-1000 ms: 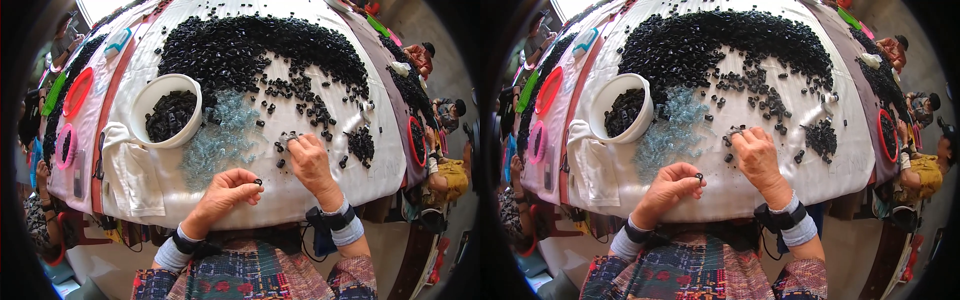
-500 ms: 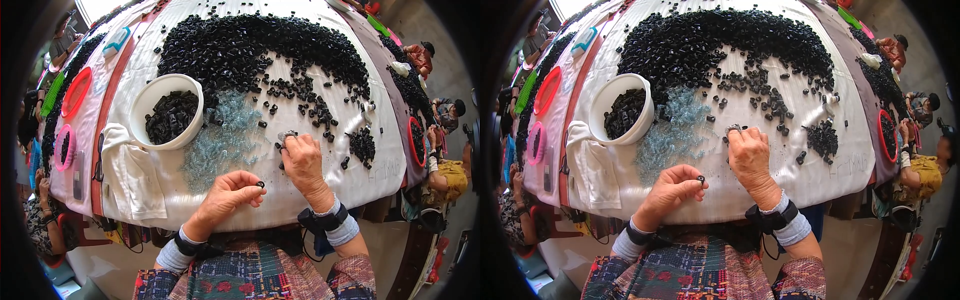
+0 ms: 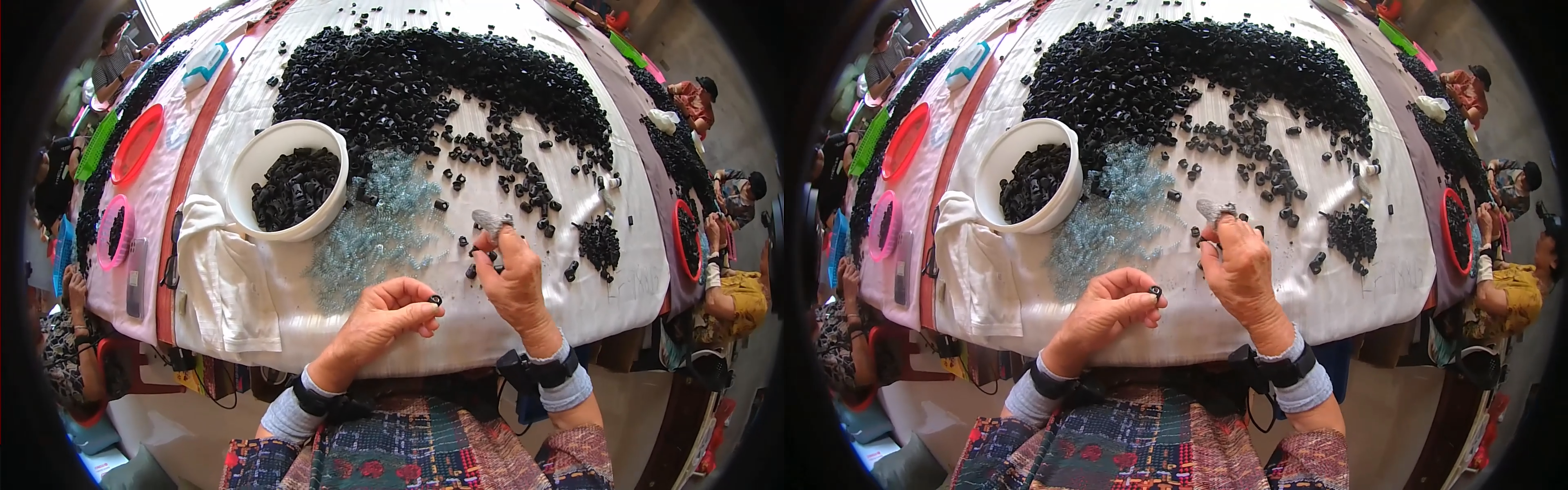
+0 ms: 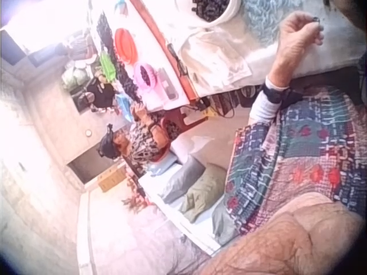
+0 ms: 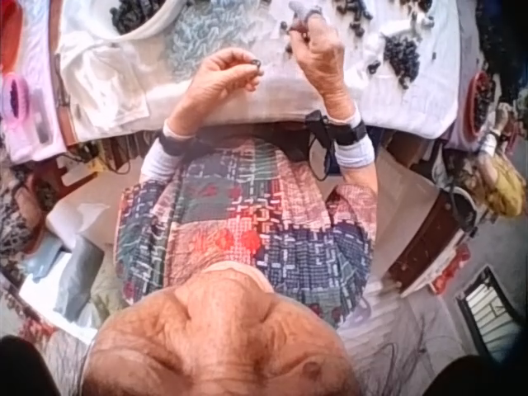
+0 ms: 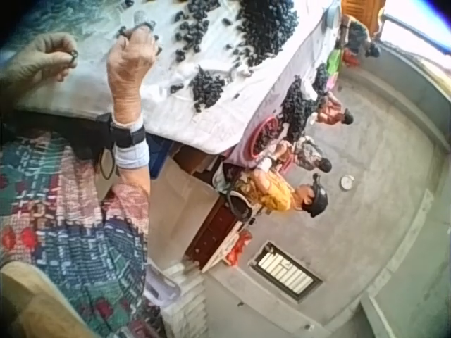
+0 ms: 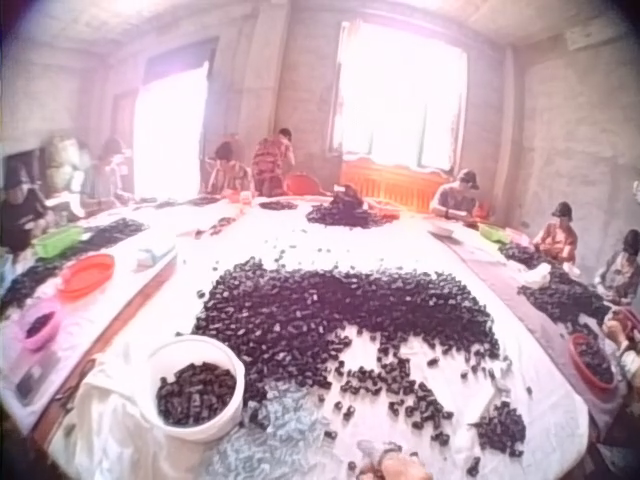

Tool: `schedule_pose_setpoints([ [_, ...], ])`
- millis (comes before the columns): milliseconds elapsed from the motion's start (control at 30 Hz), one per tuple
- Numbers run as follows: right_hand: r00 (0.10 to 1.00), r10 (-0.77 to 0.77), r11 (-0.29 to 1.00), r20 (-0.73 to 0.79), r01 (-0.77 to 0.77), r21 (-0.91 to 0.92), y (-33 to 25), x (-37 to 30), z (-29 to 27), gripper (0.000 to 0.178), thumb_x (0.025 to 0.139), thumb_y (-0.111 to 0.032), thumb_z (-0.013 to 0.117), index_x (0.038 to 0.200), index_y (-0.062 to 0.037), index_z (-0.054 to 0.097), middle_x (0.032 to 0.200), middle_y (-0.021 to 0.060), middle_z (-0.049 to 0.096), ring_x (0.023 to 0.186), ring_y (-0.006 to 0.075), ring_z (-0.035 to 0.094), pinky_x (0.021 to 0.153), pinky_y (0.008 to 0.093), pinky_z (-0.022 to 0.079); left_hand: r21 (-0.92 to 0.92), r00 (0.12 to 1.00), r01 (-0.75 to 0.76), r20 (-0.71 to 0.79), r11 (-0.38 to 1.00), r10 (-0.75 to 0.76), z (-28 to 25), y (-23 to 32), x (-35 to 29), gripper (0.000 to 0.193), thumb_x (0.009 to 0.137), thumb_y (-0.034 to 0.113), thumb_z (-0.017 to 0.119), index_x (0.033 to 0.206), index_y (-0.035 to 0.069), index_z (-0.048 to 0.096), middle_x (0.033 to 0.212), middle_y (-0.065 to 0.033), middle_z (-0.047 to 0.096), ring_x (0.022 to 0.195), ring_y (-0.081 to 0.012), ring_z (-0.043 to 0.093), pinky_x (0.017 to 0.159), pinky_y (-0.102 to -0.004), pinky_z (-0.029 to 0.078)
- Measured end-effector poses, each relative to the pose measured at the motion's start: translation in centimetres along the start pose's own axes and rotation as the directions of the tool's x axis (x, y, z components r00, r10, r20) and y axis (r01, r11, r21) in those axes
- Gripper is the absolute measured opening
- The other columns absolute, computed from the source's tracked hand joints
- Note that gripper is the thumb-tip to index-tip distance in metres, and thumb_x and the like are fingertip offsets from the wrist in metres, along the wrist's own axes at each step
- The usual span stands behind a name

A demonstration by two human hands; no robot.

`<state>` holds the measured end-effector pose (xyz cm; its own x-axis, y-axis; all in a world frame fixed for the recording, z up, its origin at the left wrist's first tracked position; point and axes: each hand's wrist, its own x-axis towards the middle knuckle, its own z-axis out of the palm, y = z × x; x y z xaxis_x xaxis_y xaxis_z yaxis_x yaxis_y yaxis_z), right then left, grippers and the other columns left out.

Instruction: Inspecting and sorting small black plastic shoe components at a workshop table.

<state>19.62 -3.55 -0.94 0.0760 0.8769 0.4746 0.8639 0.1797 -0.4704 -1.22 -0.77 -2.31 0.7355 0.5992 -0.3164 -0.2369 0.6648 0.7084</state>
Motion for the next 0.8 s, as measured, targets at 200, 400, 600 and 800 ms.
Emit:
schedule_pose_setpoints([
  [200, 0.916, 0.363, 0.708, 0.169, -0.389, 0.589, -0.9, -1.3, -1.3, 0.025, 0.077, 0.006, 0.061, 0.101, 0.0011, 0.053, 0.082, 0.0046, 0.061, 0.074, 0.0112, 0.06, 0.066, 0.0245, 0.049, -0.023, 1.0, -0.015, -0.001, 1.0, 0.015, 0.2, 0.0, -0.1, 0.014, 0.085, 0.004, 0.061, 0.099, 0.001, 0.058, 0.09, -0.0113, 0.065, 0.072, -0.0146, 0.062, 0.069, -0.0275, 0.051],
  [400, 0.863, 0.41, 0.49, 0.294, -0.48, 0.727, -2.8, -1.4, -2.6, 0.031, 0.079, 0.007, 0.06, 0.108, 0.0005, 0.053, 0.091, 0.0058, 0.061, 0.08, 0.0095, 0.059, 0.068, 0.0219, 0.048, 0.047, 0.998, -0.036, -0.051, 0.998, 0.038, 0.9, 0.2, -0.1, 0.015, 0.085, 0.005, 0.062, 0.099, 0.0, 0.059, 0.089, -0.011, 0.066, 0.071, -0.0139, 0.062, 0.067, -0.0271, 0.052],
  [600, 0.983, 0.179, 0.869, -0.042, -0.138, 0.474, -4.2, -2.6, -1.6, 0.03, 0.075, 0.007, 0.065, 0.103, 0.0003, 0.059, 0.085, 0.0083, 0.065, 0.072, 0.0138, 0.062, 0.065, 0.0252, 0.051, 0.185, 0.983, -0.141, -0.092, 0.973, 0.16, 2.4, 0.4, -0.1, 0.016, 0.083, 0.005, 0.066, 0.097, -0.002, 0.061, 0.085, -0.0097, 0.067, 0.071, -0.0132, 0.063, 0.066, -0.0262, 0.053],
  [800, 0.991, 0.094, 0.919, -0.092, -0.051, 0.391, -5.2, -2.9, -1.5, 0.028, 0.072, 0.007, 0.068, 0.097, -0.0002, 0.061, 0.083, 0.011, 0.066, 0.068, 0.0225, 0.064, 0.061, 0.0309, 0.052, 0.271, 0.967, -0.194, -0.111, 0.943, 0.231, 2.8, 0.1, -0.6, 0.02, 0.082, 0.006, 0.068, 0.098, -0.003, 0.062, 0.085, -0.0077, 0.066, 0.074, -0.012, 0.064, 0.066, -0.0235, 0.053],
])
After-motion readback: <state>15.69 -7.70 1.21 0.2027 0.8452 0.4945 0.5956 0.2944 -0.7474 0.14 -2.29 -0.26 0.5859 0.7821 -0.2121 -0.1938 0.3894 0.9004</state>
